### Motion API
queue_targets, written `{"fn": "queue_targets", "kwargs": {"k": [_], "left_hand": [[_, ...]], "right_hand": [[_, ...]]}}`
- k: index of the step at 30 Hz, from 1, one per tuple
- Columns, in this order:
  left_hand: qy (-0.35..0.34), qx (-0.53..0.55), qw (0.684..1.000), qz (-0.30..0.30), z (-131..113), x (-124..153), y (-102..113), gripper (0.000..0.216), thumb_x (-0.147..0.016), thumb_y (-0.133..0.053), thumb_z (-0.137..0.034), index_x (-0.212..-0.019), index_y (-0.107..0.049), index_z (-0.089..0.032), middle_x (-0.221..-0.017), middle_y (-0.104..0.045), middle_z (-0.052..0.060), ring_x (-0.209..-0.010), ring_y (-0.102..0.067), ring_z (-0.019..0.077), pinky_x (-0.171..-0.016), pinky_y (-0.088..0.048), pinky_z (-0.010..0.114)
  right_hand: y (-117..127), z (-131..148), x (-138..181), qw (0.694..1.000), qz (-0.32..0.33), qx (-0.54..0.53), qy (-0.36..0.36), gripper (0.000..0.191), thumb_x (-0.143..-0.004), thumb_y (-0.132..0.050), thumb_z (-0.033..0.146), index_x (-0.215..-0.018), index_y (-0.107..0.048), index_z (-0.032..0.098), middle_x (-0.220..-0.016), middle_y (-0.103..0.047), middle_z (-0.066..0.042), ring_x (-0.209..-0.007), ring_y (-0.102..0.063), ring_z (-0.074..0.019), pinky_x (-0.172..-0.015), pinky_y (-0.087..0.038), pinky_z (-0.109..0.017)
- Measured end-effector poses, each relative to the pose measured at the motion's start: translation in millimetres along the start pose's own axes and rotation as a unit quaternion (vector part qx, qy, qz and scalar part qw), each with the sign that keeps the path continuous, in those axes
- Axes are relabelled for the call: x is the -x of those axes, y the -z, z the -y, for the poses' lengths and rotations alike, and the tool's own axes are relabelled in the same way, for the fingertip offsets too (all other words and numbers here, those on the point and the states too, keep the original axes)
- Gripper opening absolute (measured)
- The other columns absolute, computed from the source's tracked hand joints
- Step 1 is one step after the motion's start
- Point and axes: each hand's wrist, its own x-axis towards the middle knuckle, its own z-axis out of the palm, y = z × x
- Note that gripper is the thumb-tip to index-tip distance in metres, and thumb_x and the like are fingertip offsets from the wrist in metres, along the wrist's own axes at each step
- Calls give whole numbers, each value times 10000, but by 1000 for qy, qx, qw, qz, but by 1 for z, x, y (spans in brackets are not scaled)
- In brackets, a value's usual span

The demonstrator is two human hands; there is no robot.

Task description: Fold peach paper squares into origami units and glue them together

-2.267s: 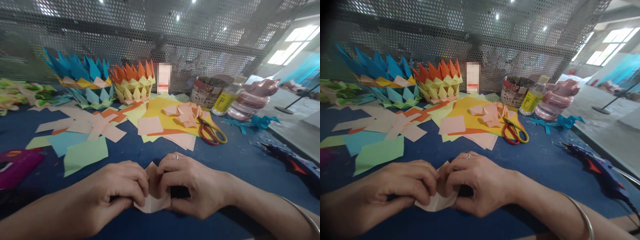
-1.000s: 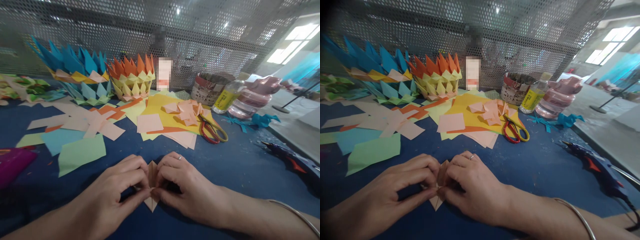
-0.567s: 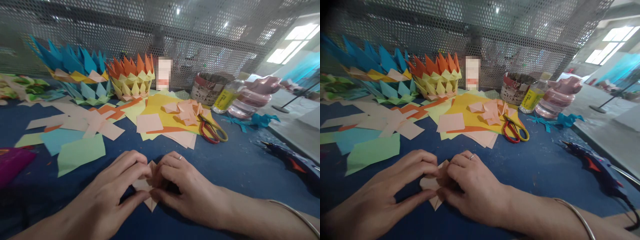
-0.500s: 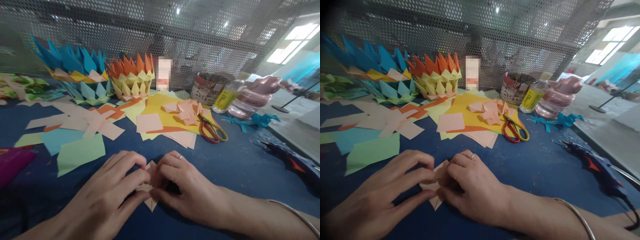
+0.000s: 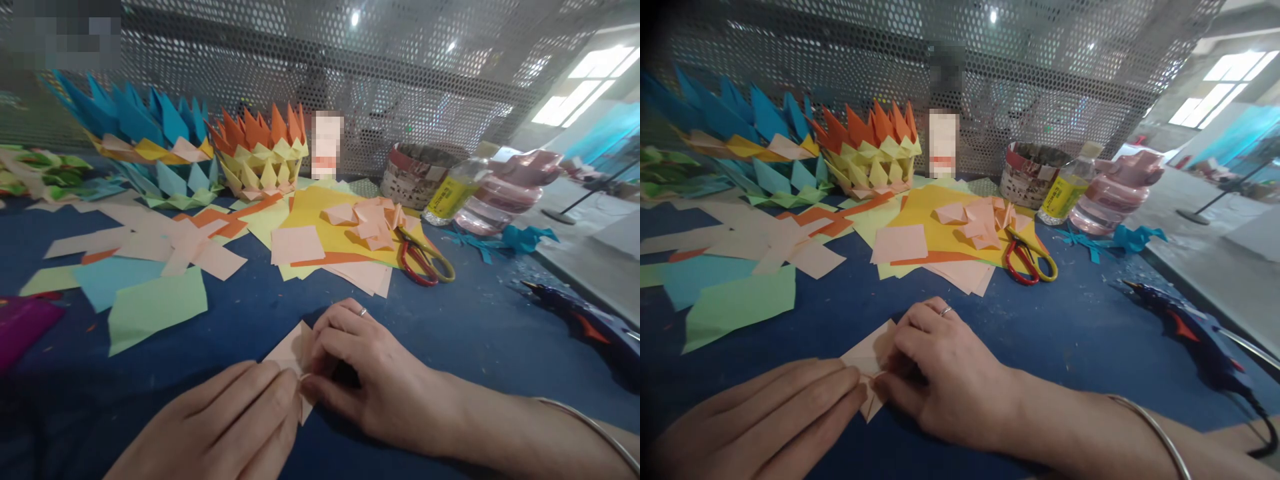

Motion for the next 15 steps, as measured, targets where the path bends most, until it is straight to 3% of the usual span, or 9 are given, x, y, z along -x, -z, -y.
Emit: {"fn": "queue_targets", "kwargs": {"k": [7, 15], "left_hand": [[-24, -42, 998, 42, -2, -7, 4, 365, -1034, -360, -34, -966, -685, -186, -914, -781, 16, -973, -658, 181, -1008, -473, 288], [10, -7, 1000, 14, -5, 3, -4, 422, -1035, -332, -49, -982, -727, -188, -1033, -774, 12, -1046, -666, 150, -1243, -323, 277]], "right_hand": [[-3, -1, -2, 1000, -16, -4, 5, 186, -941, -689, 119, -828, -560, 191, -883, -677, -13, -901, -588, -162, -952, -419, -333], [-2, -2, -1, 1000, -4, -4, 0, 155, -942, -692, 125, -845, -582, 176, -898, -672, -29, -907, -580, -169, -923, -424, -338]]}}
